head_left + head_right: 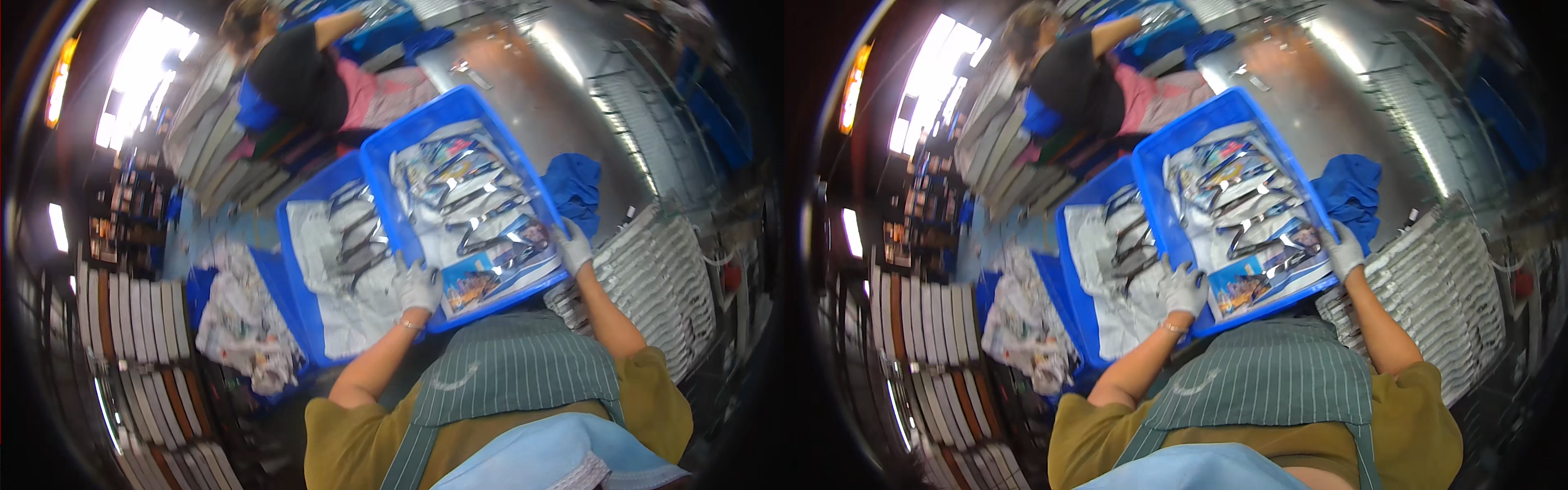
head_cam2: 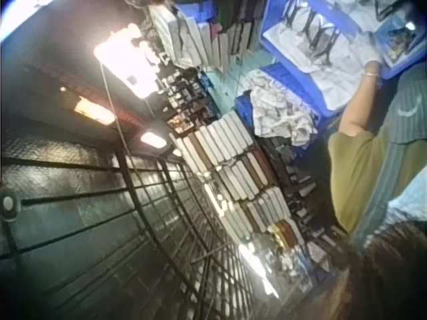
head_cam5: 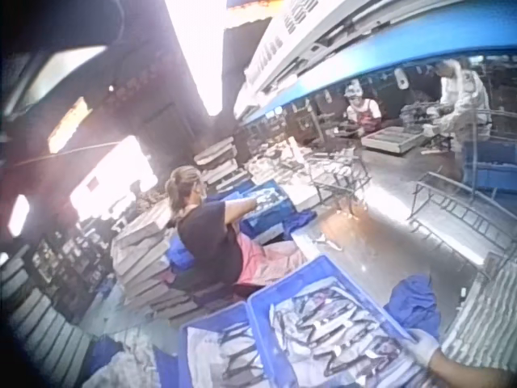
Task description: The person sorts metal parts and newspaper by hand, arranging them into blue crates on a work table.
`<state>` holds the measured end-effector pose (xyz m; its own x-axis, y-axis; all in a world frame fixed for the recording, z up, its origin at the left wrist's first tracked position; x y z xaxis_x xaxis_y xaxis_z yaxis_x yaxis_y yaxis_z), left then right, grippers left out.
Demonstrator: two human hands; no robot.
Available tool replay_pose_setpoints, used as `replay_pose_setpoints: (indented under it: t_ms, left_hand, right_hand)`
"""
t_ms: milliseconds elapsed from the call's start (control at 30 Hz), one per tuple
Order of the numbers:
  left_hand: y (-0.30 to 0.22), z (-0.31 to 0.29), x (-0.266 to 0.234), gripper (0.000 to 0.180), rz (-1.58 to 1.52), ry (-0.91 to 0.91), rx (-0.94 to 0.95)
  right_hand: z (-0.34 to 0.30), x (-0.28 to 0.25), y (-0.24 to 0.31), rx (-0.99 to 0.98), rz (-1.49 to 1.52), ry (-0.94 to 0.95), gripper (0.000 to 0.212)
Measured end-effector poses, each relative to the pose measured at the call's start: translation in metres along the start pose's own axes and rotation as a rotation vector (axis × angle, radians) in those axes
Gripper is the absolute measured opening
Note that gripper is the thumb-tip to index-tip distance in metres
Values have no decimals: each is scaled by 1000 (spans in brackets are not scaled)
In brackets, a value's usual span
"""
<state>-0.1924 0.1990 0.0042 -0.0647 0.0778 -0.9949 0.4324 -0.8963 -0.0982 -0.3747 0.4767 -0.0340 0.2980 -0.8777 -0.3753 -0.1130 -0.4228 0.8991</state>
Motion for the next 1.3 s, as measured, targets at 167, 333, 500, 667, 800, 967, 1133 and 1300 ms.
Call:
replay_pose_setpoints:
  t_ms: [167,333,500,667,800,967,1133,1300]
  left_hand:
    - [-2,1,-1,11,-127,-156,45]
    - [1,0,-7,15,-174,-89,1]
    - [5,-2,-6,15,-223,-105,-14]
    - [11,-2,1,17,-419,-255,-116]
    - [77,9,5,30,-169,-111,-349]
    - [172,24,42,27,219,144,-274]
    - [199,39,65,22,282,214,-140]
    - [174,60,34,18,225,263,56]
  right_hand:
    - [10,-11,-26,-17,-4,53,51]
    - [18,-12,-20,-297,-461,-38,54]
    - [-13,27,78,-546,-553,-6,46]
    - [-46,112,111,-629,-452,473,38]
    - [-93,157,118,-794,-478,541,37]
    - [-134,171,99,-782,-591,657,42]
    - [-136,178,94,-755,-574,467,40]
    - [-140,180,93,-814,-690,357,38]
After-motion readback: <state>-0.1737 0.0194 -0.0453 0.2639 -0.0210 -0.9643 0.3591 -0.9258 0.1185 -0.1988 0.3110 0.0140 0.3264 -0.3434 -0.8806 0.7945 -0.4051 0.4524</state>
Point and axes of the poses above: each hand's wrist, its own z-axis towards the middle knuckle, its own x-axis out of the palm, y = z × x, the point moved 2 cm from there along z, towards the middle knuckle, and after that the axes turned 1 degree about y, right-handed, at the moved point
